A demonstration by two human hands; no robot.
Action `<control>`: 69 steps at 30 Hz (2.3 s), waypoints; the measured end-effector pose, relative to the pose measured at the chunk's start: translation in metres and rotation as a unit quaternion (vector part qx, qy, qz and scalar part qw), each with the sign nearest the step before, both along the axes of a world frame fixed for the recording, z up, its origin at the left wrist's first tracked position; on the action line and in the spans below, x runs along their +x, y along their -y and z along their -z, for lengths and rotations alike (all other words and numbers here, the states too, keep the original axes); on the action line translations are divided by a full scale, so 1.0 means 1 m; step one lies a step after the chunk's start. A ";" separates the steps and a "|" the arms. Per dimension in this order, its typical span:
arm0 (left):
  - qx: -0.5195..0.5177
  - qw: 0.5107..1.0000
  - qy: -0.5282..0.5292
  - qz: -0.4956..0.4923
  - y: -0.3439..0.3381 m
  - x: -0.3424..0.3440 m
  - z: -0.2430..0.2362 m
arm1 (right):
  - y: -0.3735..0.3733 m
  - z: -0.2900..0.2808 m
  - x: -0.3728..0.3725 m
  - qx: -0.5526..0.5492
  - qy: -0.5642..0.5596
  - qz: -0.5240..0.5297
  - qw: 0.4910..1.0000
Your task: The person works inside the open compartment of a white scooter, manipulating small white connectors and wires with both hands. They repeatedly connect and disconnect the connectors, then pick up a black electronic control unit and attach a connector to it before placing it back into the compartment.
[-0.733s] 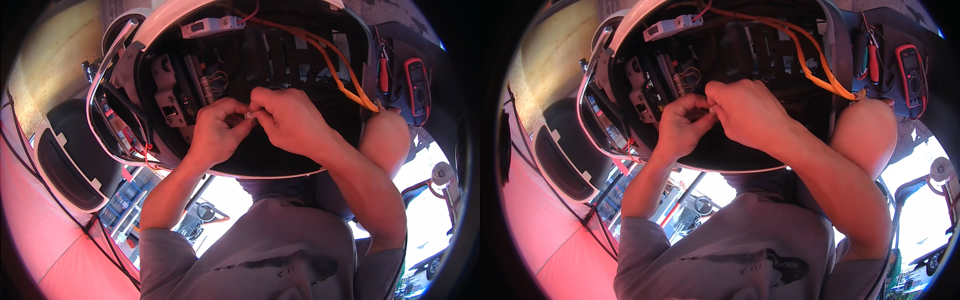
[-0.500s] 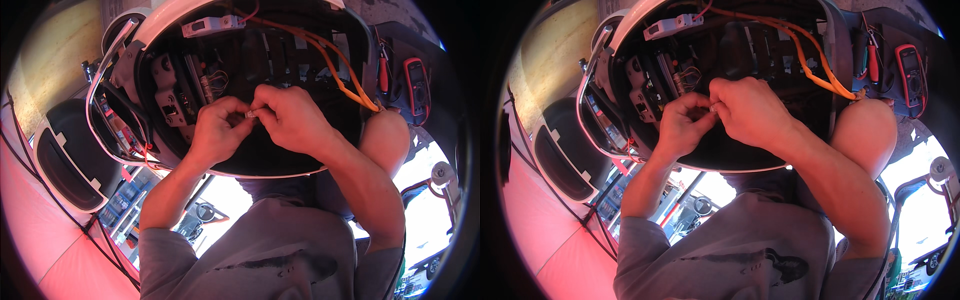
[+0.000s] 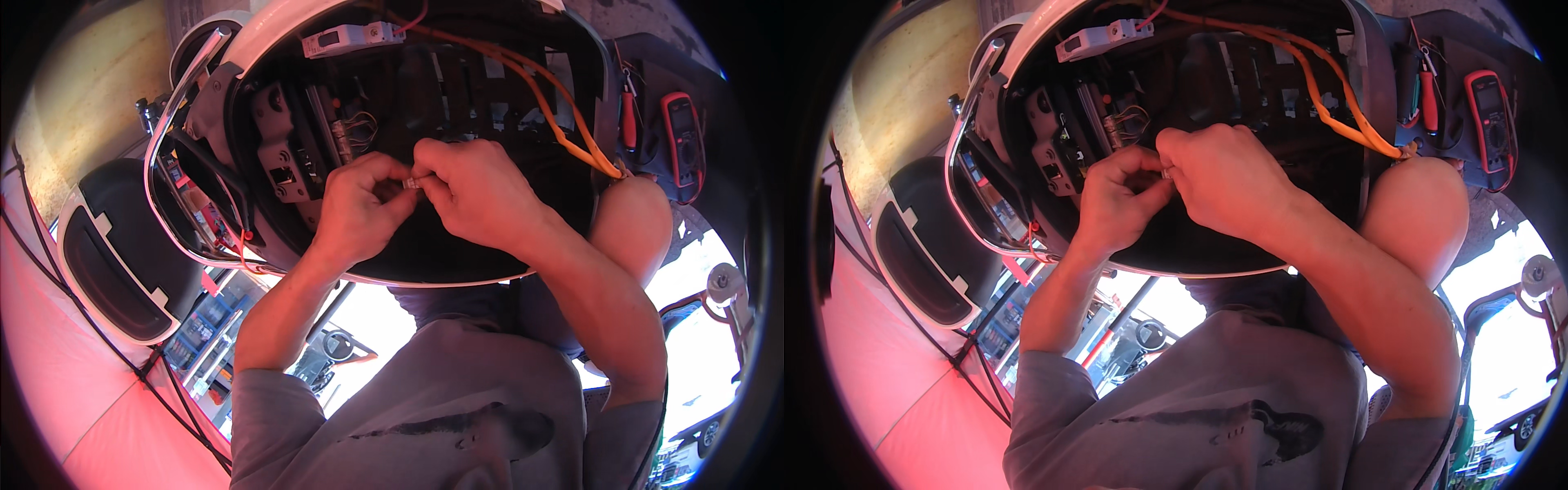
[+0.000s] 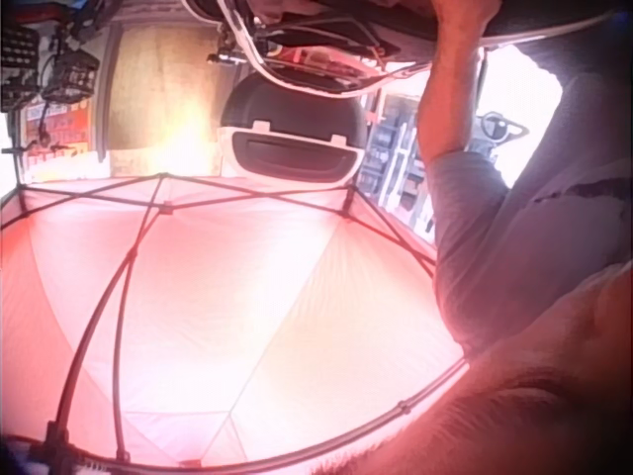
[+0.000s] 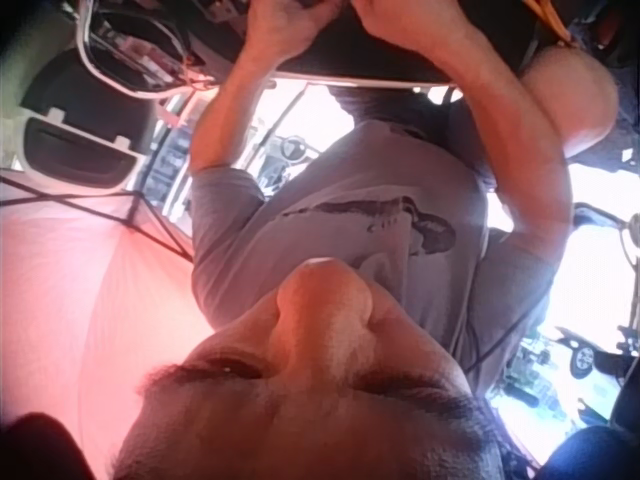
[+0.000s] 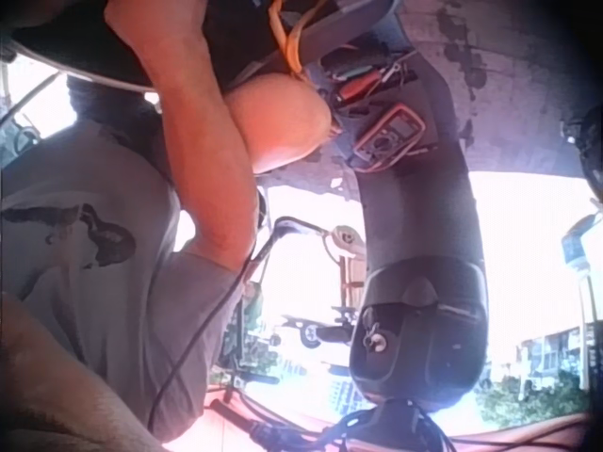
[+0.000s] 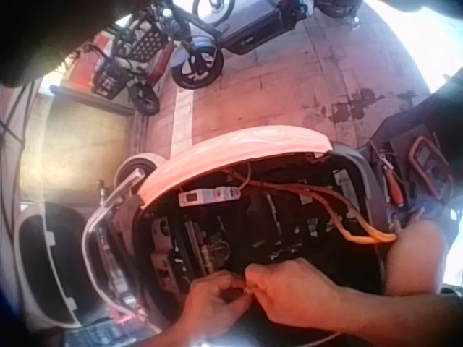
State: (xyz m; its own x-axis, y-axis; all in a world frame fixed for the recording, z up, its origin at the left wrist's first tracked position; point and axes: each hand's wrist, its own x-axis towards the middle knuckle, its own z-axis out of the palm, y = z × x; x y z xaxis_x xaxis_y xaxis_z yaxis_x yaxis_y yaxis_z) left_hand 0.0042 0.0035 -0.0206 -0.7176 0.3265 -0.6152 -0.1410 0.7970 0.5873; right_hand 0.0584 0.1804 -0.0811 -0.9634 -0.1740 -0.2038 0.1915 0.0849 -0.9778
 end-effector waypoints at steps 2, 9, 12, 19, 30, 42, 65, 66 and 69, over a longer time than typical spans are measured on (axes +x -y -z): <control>0.009 1.000 -0.002 -0.002 0.002 0.000 0.002 | -0.001 -0.001 0.000 -0.034 0.027 0.013 0.999; -0.001 1.000 0.007 -0.002 0.002 0.000 0.001 | -0.003 0.000 0.001 -0.054 0.029 0.014 0.998; -0.019 0.999 0.025 0.014 0.002 -0.001 -0.002 | -0.002 0.001 0.002 -0.046 0.009 0.021 0.999; -0.022 0.999 0.028 -0.018 -0.002 -0.001 -0.003 | 0.001 0.000 0.003 0.008 -0.047 0.022 0.999; -0.045 0.998 0.041 -0.008 -0.006 -0.002 -0.006 | 0.002 -0.002 0.002 0.010 -0.032 0.024 0.999; -0.017 0.999 -0.024 0.020 -0.004 0.000 -0.003 | 0.002 0.000 0.002 0.012 -0.047 0.006 0.999; 0.003 1.000 -0.025 0.019 -0.003 -0.002 -0.006 | 0.002 0.000 0.002 -0.041 -0.022 0.044 0.998; 0.002 1.000 -0.024 0.017 -0.003 -0.003 -0.006 | 0.002 0.000 0.002 -0.041 -0.020 0.045 0.998; 0.008 1.000 -0.021 0.015 -0.003 -0.003 -0.006 | -0.001 -0.004 0.000 -0.049 0.023 0.025 0.998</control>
State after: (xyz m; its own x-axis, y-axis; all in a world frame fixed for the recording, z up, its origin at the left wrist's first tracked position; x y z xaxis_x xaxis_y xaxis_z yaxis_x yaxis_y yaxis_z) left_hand 0.0016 0.0062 -0.0150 -0.7329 0.3581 -0.5784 -0.0918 0.7904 0.6057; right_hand 0.0579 0.1816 -0.0767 -0.9614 -0.1470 -0.2327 0.2384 -0.0225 -0.9709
